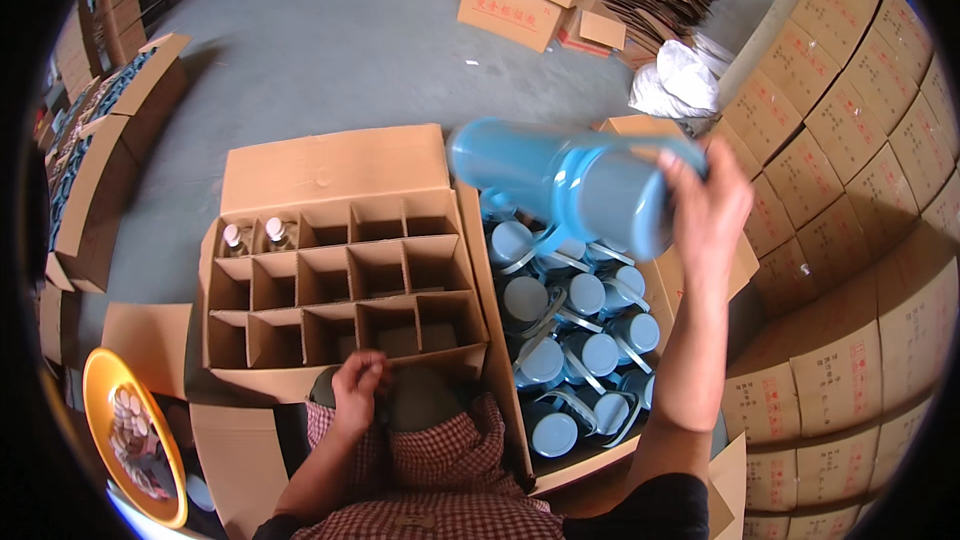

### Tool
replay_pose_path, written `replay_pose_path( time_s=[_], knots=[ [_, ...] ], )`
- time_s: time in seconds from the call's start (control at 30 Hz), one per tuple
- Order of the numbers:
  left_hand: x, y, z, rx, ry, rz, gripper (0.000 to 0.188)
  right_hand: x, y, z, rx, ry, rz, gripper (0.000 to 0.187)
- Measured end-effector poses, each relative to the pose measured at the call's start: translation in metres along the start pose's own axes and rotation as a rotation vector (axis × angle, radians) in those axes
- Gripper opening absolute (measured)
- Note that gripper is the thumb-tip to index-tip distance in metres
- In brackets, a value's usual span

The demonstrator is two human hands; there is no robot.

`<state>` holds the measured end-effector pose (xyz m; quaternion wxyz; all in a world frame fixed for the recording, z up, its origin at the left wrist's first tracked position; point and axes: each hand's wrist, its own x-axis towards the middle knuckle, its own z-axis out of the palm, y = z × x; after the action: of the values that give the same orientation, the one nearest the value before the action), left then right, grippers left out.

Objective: The person assembles a vacuum flask by placing a glass liner into a plastic body, adding a gasket, and screwing on a base before placing the assembled flask into a box.

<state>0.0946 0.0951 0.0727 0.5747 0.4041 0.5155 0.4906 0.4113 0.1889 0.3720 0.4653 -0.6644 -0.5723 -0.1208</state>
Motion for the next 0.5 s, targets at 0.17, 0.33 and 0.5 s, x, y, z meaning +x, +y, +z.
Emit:
replay_pose_path(
  time_s=[0.17, 0.33, 0.5],
  knots=[
    [0.025, 0.052, -0.008, -0.477, -0.112, -0.206, 0.063, -0.142, -0.021, -0.005, 0.353, -0.388, -0.267, 0.027],
    [0.023, 0.018, -0.075, -0.958, 0.178, -0.224, 0.062, -0.236, -0.073, -0.006, 0.61, -0.72, -0.496, 0.026],
    [0.0, 0.004, -0.105, -0.717, 0.411, -0.175, 0.049, -0.277, -0.086, -0.01, 0.62, -1.091, -0.709, 0.028]
  ],
)
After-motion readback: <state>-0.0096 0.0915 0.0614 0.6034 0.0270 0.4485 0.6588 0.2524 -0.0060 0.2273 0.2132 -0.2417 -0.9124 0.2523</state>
